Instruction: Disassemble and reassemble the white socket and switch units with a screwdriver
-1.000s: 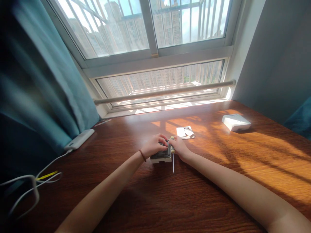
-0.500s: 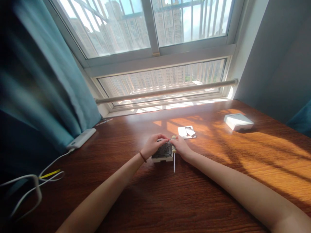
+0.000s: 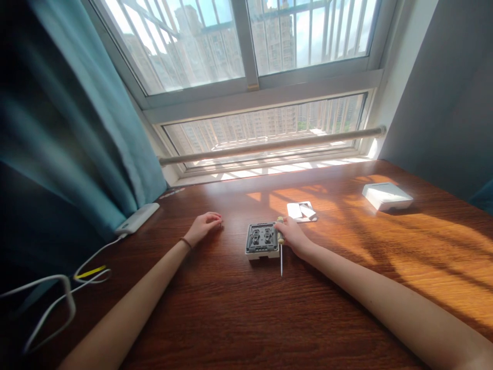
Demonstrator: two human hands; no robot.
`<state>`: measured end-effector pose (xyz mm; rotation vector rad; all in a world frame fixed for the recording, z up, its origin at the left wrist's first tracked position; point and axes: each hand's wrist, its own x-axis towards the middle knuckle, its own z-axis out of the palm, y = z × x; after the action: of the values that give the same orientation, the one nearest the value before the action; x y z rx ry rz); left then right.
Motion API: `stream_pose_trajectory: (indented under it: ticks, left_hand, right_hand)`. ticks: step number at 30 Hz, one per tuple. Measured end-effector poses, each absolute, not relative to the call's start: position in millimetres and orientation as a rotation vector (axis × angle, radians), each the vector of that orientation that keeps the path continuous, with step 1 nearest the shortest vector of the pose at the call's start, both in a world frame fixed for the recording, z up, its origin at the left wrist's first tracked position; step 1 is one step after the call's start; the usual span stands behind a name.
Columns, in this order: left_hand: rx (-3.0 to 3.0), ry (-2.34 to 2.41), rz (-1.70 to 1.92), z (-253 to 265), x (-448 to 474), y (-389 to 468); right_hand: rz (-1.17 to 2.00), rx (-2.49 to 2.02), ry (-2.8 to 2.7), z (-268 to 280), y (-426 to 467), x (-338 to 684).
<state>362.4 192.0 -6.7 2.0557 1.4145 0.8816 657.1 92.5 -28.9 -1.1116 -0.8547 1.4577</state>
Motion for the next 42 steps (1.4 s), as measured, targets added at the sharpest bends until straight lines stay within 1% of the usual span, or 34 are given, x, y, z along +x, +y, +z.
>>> stream_pose_trajectory:
  ticks: [5,12,25,42]
  left_hand:
    - [2.090,1.423,0.830,-17.6,330.4,204.2]
    - [2.120,1.505,0.843,-32.4,328.8,207.5]
    - [2.199,1.575,0.925,-39.6,327.3,207.1]
    - [2.297,1.754,0.772,-37.8,331.3,203.2]
  right_hand:
    - [1.449,-1.111,-0.852,-29.3,91.6,657.7]
    - [1.451,-1.137,-0.848,-31.9,91.0,659.5]
    - [1.437,-1.149,-0.853,-24.5,86.7,656.9]
    - [1.464,-1.112,-0.849,-32.4,90.3,660.3]
